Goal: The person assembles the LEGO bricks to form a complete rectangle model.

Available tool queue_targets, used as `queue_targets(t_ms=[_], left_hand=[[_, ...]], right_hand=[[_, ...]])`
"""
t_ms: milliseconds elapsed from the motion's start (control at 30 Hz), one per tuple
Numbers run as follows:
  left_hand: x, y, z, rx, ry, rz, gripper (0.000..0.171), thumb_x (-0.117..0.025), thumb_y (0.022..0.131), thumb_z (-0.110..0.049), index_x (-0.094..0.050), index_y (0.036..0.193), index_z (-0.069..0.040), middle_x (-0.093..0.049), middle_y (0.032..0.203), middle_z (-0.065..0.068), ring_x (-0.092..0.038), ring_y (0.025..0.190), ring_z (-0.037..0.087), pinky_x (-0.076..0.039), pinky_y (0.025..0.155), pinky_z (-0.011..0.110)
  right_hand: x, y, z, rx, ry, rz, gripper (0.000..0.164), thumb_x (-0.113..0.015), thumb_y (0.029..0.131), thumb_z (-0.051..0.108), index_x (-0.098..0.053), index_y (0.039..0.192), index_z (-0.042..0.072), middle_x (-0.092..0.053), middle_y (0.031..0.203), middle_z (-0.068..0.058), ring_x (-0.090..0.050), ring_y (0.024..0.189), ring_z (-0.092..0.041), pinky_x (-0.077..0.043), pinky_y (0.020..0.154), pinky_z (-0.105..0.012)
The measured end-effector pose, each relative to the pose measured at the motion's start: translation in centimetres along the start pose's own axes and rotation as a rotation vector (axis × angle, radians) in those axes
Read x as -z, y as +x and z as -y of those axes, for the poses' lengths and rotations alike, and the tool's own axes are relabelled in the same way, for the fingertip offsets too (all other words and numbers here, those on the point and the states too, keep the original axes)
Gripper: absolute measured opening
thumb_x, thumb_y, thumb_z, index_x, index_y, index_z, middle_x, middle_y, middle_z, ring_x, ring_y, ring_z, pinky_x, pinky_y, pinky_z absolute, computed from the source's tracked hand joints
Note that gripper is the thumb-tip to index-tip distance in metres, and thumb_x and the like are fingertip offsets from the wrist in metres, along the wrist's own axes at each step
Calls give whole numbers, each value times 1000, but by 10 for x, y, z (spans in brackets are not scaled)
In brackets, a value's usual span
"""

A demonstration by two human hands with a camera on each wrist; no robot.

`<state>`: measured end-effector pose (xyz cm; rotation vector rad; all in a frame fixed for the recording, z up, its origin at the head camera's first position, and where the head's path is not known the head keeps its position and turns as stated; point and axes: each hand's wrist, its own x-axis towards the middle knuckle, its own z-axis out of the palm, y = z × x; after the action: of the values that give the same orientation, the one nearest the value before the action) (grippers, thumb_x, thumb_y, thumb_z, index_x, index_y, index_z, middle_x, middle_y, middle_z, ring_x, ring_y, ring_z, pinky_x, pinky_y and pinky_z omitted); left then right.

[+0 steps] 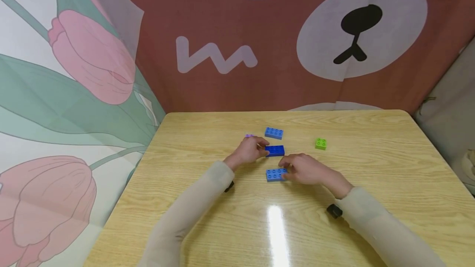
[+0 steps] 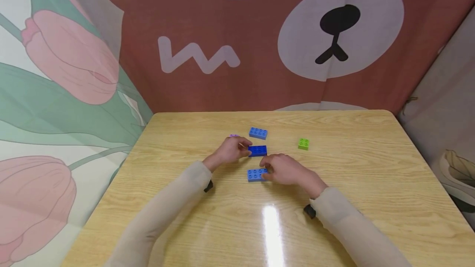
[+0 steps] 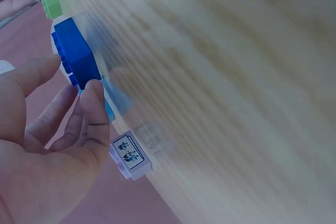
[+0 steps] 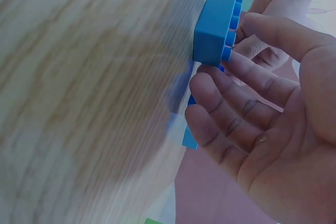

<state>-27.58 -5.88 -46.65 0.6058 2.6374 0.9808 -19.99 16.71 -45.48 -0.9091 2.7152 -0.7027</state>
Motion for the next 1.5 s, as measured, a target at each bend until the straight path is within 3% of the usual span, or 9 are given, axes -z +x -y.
queue_targets(t_ms=[167,567,867,1200,1500], left_hand=[[-3,4,0,-28,42,-4,34,-74,91,-20,-70,123,-9,-72,115,8,-71,97,16,-54,73,19],[-4,5,-3,-18,71,4,32,-74,92,-17,-70,123,-10,-72,117,7,-71,96,14,-55,78,21],[-3,2,-3,3,86,11,32,-73,92,-17,-70,123,-12,-72,117,5,-68,95,12,-55,80,22],[-1,-2,0,16,34,37,31,-74,91,-14,-70,122,-11,-71,116,8,-67,93,14,-54,62,21],[4,-8,0,35,24,60,31,-72,92,-13,-69,123,-11,-70,117,7,-68,100,17,-55,64,21]], right_hand=[[-1,0,2,11,-7,5,30,-76,88,23,-71,114,9,-72,104,-1,-60,83,-8,-52,78,-32],[-1,-1,3,1,-29,14,29,-79,86,18,-71,113,11,-72,106,0,-60,85,-10,-52,79,-34],[1,1,-4,-47,-42,30,28,-77,88,19,-71,115,14,-71,108,2,-62,94,-13,-53,88,-42],[4,-3,-11,-52,-51,7,30,-76,89,18,-70,117,11,-72,112,-3,-66,102,-20,-54,91,-45],[8,-5,-21,-92,-34,-8,29,-76,89,18,-70,117,11,-72,113,-4,-65,98,-17,-55,88,-43]])
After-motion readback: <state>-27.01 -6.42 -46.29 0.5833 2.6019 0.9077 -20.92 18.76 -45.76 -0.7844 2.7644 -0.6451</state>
